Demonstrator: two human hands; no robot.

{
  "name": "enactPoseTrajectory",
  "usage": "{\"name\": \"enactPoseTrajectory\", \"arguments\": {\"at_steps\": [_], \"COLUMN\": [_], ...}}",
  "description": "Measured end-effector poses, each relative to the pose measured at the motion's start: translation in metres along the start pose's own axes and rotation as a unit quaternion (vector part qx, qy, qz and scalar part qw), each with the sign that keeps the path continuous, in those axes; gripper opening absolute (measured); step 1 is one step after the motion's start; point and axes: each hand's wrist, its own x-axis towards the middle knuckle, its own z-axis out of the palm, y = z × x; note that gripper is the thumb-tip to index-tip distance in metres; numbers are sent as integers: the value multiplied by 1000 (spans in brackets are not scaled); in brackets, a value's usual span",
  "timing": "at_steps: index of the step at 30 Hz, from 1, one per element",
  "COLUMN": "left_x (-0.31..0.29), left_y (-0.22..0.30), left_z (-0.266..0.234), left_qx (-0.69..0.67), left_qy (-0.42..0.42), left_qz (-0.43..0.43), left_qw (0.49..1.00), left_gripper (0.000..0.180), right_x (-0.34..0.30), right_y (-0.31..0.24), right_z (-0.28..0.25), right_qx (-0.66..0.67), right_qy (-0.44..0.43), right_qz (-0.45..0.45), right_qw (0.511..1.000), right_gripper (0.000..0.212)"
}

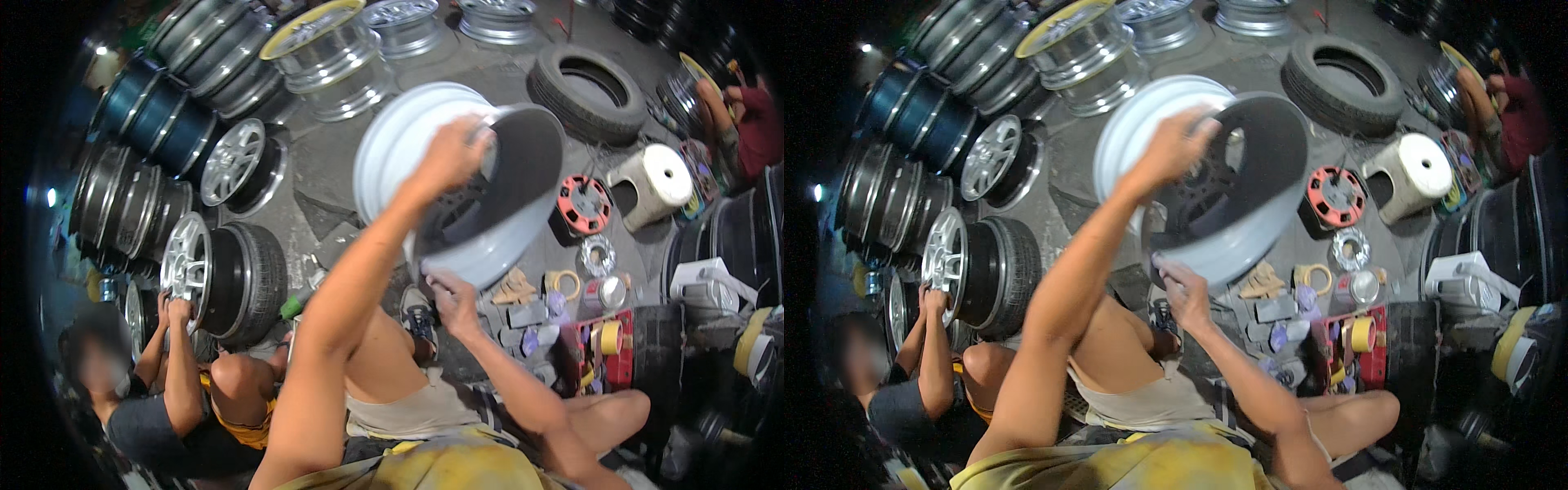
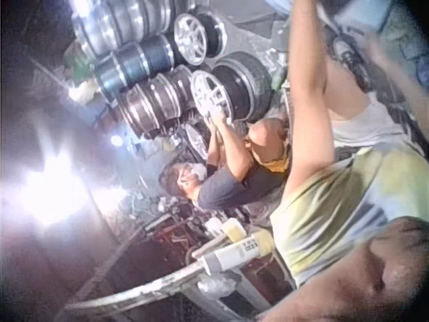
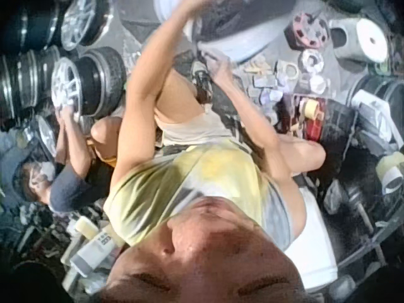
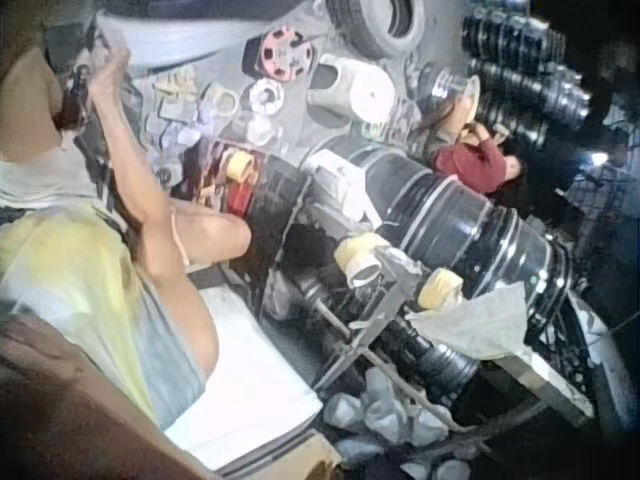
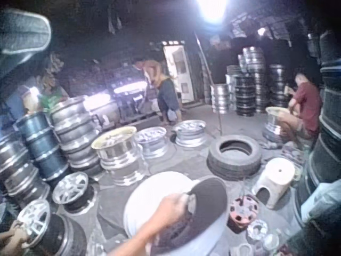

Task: The person sits on the floor in a workshop and sands a white car wheel rim using a sanding block. They rotate the wheel to sand different sections of the spokes and rim, occasionally flipping it over to work on the back side.

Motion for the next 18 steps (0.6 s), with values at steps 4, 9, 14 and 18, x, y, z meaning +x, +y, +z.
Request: {"name": "enactPoseTrajectory", "arguments": {"at_steps": [4,9,14,18], "left_x": [-1,-12,4,-10], "left_y": [0,-13,-16,-32], "left_z": [-46,-72,-65,-68], "left_qx": [62,81,86,67], "left_qy": [-15,-7,9,0], "left_qz": [10,-49,-1,-50], "left_qw": [998,996,996,997], "left_gripper": [55,64,63,69], "right_x": [3,120,96,103], "right_y": [145,185,219,74], "right_z": [-90,-178,-33,52], "right_qx": [-431,-666,-346,-99], "right_qy": [-194,-212,-168,-162], "right_qz": [-89,-226,-85,-14], "right_qw": [877,679,919,982], "right_gripper": [56,42,28,30]}}
